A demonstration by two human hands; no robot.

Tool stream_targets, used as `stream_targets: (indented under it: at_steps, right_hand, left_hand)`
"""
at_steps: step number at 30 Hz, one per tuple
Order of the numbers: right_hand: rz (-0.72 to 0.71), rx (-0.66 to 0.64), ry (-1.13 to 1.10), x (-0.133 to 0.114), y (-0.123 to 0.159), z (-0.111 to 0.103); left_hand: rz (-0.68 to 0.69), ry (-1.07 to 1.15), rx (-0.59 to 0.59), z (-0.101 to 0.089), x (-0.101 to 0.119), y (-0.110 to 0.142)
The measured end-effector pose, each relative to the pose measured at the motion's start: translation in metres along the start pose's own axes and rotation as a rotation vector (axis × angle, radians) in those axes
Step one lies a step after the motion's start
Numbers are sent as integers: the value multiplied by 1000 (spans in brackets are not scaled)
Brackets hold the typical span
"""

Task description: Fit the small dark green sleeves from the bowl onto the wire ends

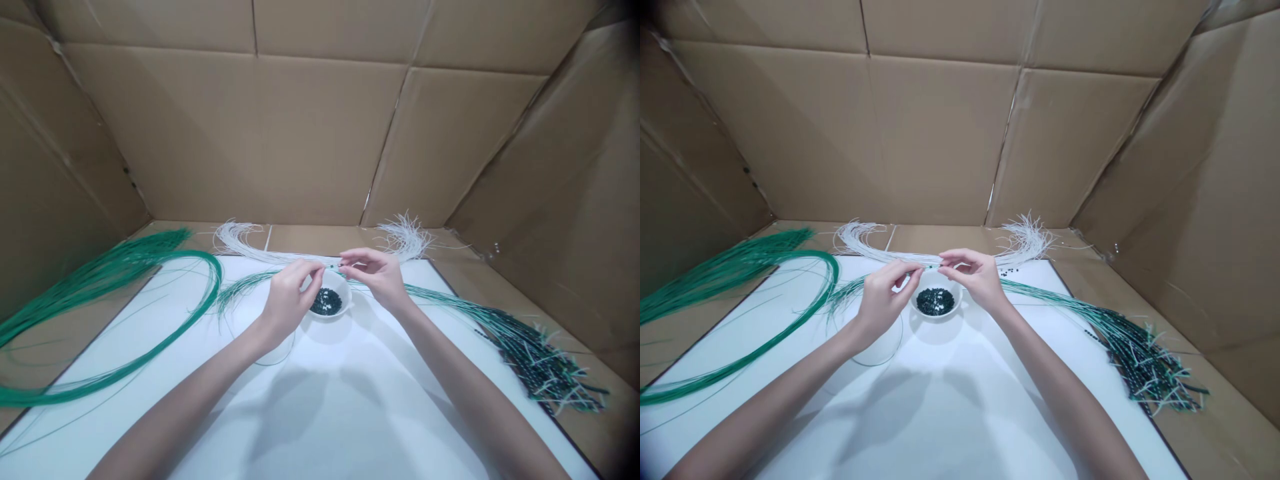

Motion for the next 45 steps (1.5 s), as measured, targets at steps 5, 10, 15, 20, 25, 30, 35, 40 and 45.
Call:
stream_targets:
  at_steps: [5,10,15,20,25,30,35,40,45]
  right_hand:
    - [-157,-29,246,-8,3,1]
    - [-205,-63,306,-11,4,1]
    - [-200,-60,278,-10,4,0]
    - [-224,-66,264,-10,4,0]
    - [-244,-90,295,-11,5,2]
    - [-256,-79,291,-12,6,2]
    - [-255,-64,276,-13,6,2]
    - [-251,-43,273,-14,7,2]
    - [-248,-41,274,-14,7,2]
  left_hand:
    - [24,-24,6,2,-2,0]
    - [34,-32,18,2,-2,0]
    - [46,5,25,2,-2,0]
    - [57,20,32,3,-3,0]
    - [74,13,34,4,-2,1]
    - [77,6,36,4,-2,1]
    - [72,13,31,3,-1,1]
    - [65,11,26,4,-1,1]
    - [68,10,25,4,-2,1]
Point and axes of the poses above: each hand's wrist, its own y-axis away from the middle knuckle, its own z-axis out of the palm, x = y × z, the point moved 2 cm from there along -y, towards the middle knuckle, and after that the axes turned 15 degrees about -y, right-handed, at the moved point
